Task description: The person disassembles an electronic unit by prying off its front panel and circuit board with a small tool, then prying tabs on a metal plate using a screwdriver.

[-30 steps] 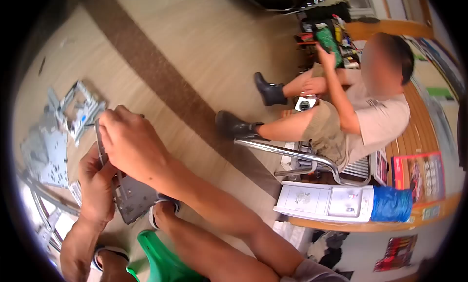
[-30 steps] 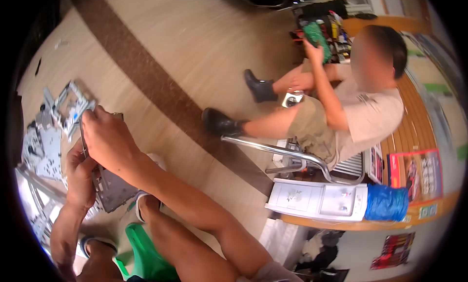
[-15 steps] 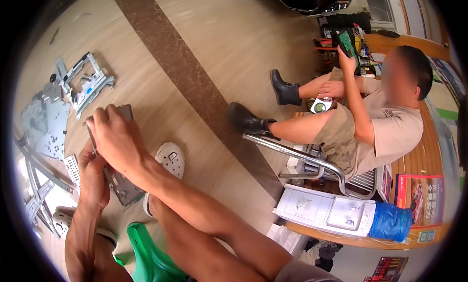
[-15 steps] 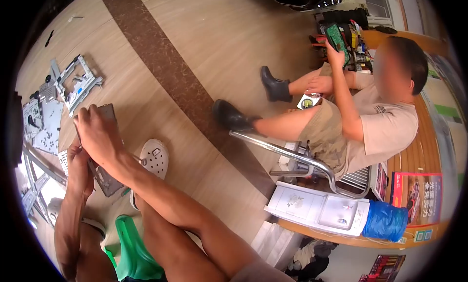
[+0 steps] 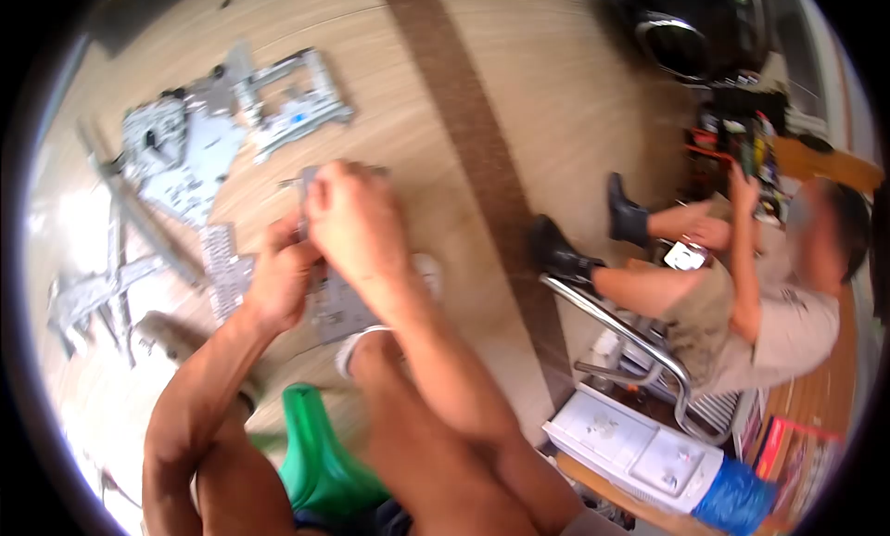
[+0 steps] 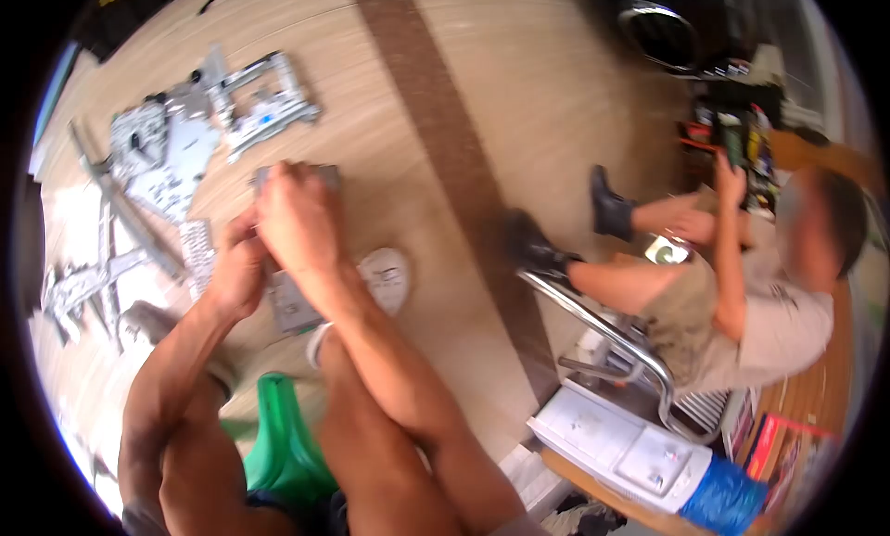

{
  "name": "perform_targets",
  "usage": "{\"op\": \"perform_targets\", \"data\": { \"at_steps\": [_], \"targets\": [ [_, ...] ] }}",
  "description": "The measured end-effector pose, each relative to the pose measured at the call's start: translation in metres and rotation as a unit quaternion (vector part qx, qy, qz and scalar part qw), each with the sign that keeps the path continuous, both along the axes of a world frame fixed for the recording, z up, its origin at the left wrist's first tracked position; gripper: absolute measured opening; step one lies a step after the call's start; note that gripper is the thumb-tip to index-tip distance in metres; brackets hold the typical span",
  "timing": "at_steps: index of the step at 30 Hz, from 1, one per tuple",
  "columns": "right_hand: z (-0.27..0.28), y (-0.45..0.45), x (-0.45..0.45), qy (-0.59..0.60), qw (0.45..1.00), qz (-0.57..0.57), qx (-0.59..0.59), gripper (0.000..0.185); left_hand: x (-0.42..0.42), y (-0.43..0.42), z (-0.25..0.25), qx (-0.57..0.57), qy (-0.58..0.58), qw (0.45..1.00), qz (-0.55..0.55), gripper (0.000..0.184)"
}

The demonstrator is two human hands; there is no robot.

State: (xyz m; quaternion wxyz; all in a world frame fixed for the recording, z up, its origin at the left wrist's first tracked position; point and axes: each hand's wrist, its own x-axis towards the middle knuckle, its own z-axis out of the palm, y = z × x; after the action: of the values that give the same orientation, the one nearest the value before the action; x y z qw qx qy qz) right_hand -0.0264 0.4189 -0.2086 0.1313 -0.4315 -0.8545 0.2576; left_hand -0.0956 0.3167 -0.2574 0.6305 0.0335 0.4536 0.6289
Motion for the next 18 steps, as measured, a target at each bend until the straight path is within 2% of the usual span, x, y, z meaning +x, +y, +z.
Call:
{"op": "perform_targets", "data": {
  "at_steps": [3, 6, 7, 8, 10, 13, 18],
  "targets": [
    [0.008, 0.004, -0.003, -0.015, 0.999, 0.013, -0.036, 0.014, -0.013, -0.004, -0.002, -0.037, 0.002, 0.999, -0.027, 0.027],
    [0.031, 0.011, -0.007, 0.028, 0.984, -0.091, -0.15, 0.015, -0.022, -0.004, 0.003, -0.013, -0.031, 0.999, -0.021, 0.026],
    [0.018, 0.021, 0.002, 0.085, 0.971, -0.124, -0.185, 0.017, -0.025, -0.005, 0.002, -0.007, -0.053, 0.998, -0.02, 0.027],
    [0.028, 0.029, 0.007, 0.078, 0.969, -0.127, -0.195, 0.022, -0.029, -0.006, 0.003, -0.007, -0.053, 0.998, -0.022, 0.023],
    [0.04, 0.043, 0.012, 0.078, 0.96, -0.172, -0.208, 0.022, -0.033, -0.012, -0.001, -0.014, -0.073, 0.997, -0.021, 0.021],
    [0.037, 0.067, 0.023, 0.025, 0.97, -0.155, -0.185, 0.022, -0.041, -0.019, -0.002, -0.027, -0.098, 0.995, -0.015, 0.017],
    [-0.005, 0.091, 0.036, -0.083, 0.963, -0.144, -0.214, 0.02, -0.05, -0.028, -0.002, -0.043, -0.133, 0.99, -0.012, 0.017]
  ]
}}
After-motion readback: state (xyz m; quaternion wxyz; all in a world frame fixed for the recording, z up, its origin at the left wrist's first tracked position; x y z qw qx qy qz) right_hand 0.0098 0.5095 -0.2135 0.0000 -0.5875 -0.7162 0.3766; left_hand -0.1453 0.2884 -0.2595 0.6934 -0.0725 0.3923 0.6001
